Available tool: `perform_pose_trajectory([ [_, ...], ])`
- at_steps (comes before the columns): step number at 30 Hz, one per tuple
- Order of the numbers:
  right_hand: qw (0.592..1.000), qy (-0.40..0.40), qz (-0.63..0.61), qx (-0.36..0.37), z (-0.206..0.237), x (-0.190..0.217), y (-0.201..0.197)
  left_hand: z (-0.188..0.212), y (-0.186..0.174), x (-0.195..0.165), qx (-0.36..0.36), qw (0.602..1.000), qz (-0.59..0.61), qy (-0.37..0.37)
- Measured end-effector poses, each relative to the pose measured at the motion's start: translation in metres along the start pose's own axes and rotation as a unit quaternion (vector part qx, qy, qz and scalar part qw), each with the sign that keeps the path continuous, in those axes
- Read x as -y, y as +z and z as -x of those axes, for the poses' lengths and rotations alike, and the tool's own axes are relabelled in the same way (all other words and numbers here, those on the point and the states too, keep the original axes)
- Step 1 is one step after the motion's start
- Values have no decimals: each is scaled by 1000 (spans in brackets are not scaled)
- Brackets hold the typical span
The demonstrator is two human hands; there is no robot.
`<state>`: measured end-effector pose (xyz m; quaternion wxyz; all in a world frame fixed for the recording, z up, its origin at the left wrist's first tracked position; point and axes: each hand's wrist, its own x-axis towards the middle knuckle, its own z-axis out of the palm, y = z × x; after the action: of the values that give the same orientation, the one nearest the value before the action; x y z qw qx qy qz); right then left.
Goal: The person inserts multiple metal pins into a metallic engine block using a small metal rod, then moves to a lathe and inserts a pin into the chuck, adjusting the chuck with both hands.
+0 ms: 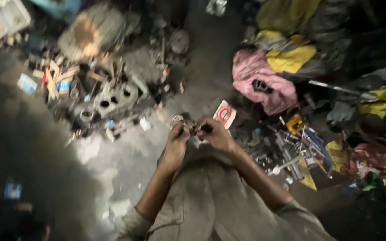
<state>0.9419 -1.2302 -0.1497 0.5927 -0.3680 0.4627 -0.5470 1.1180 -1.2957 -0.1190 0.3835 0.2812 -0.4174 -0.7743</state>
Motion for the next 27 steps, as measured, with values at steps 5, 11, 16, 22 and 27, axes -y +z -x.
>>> perform_pose_trajectory([
  [5, 995, 50, 50, -69, -65, 14, -40, -104, -16, -2, -22, 997, 48, -51],
  [11, 970, 47, 233, -57, -195, 71, -106, -259, -37, -3, 6, 998, -15, -60],
  [16, 933, 192, 288, -100, -334, 142, -151, -439, -30, -23, 18, 995, -64, 71],
  [22, 939, 18, 342, -40, -452, 201, -212, -579, -21, -71, -10, 997, 11, -80],
  [27, 968, 13, 233, -96, -499, 211, -260, -664, 5, -78, 14, 999, 9, -41],
])
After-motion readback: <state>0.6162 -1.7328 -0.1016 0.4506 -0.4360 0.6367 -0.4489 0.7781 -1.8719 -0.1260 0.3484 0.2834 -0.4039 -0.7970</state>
